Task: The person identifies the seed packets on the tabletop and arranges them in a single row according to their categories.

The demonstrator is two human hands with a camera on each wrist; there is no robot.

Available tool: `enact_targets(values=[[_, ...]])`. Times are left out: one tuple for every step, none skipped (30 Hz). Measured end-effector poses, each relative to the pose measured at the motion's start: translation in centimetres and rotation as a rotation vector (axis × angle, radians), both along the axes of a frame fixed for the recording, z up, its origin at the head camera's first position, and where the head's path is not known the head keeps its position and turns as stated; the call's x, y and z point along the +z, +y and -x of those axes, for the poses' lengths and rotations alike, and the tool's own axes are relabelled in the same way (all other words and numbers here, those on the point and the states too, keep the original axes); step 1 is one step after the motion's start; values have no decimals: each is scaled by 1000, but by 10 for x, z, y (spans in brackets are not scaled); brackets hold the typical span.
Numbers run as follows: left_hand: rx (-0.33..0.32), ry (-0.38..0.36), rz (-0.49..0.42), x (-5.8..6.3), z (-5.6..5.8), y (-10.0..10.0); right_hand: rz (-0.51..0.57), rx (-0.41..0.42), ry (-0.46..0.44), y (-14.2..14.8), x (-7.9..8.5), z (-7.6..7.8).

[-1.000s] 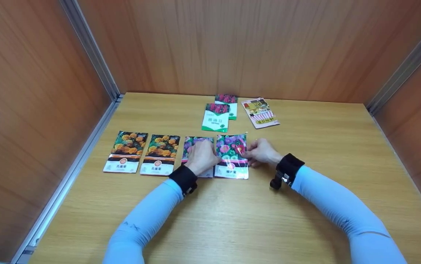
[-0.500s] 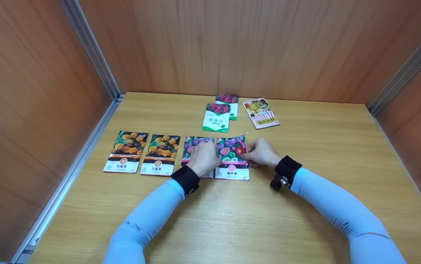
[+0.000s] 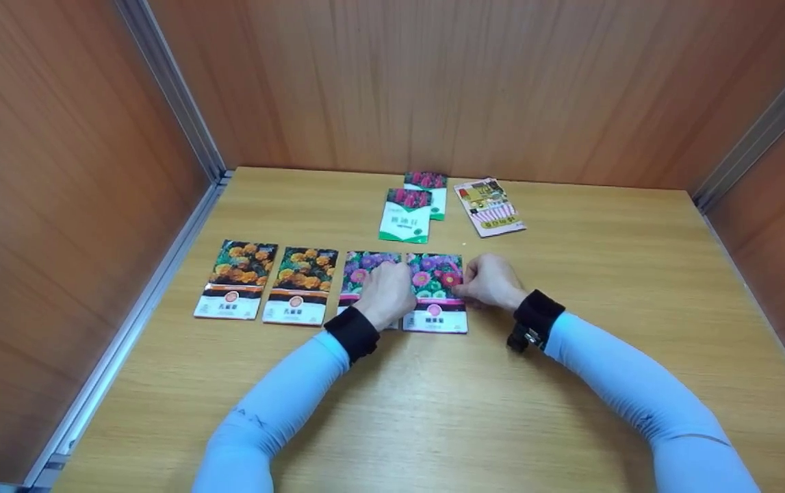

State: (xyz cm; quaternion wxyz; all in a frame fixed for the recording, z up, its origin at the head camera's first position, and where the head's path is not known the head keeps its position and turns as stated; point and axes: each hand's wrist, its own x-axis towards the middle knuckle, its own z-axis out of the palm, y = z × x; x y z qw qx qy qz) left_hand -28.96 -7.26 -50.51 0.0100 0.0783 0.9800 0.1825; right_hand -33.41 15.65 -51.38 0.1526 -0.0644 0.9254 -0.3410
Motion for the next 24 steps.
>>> enact_targets(values=[[-11,10,7,0,0,0,-16,13,30,0,0,0],[-18,18,10,0,0,0,-31,24,57,0,0,0],[-24,24,16,0,0,0,-42,34,75,0,0,0],[-30,30,22,-1,0,-1,-53,44,91,0,0,0],[-34,33,27,-1,0,-1,-63,53,103,0,0,0],[-37,35,28,-1,0,-1,-74,59,110,0,0,0],[-39,33,27,-1,0,-1,-80,62,108,0,1,1],[-35,25,19,-1,0,-1,-80,57,90,-1,1,1],[-31,12,10,-1,-1,-1,-80,51,75,-1,2,2],[-25,0,0,-1,-1,-2,-83,46,64,-1,4,3],[-17,-14,-12,0,-1,-2,-82,36,50,-2,5,4],[-12,-23,-20,0,-1,-3,-82,30,45,-2,6,6],[-9,-31,-27,0,-1,-3,-80,21,42,-1,7,7],[-8,-36,-37,0,-1,-4,-78,14,47,1,8,8],[-10,-37,-46,0,-1,-5,-76,9,61,2,9,10],[-12,-34,-55,0,-1,-6,-68,1,75,4,10,11],[-15,-30,-65,0,-1,-7,-57,-6,92,6,12,13],[-18,-23,-72,0,-1,-9,-50,-11,110,9,13,15],[-20,-19,-84,0,-1,-10,-38,-22,115,11,15,16],[-21,-12,-90,0,-1,-11,-28,-31,123,14,16,18],[-21,-6,-95,0,-2,-13,-18,-41,125,16,18,20],[-22,3,-97,0,-2,-14,-10,-54,122,18,19,21],[-24,12,-99,0,-2,-15,-8,-69,117,21,20,23],[-27,21,-99,0,-2,-16,-7,-85,106,23,21,25]])
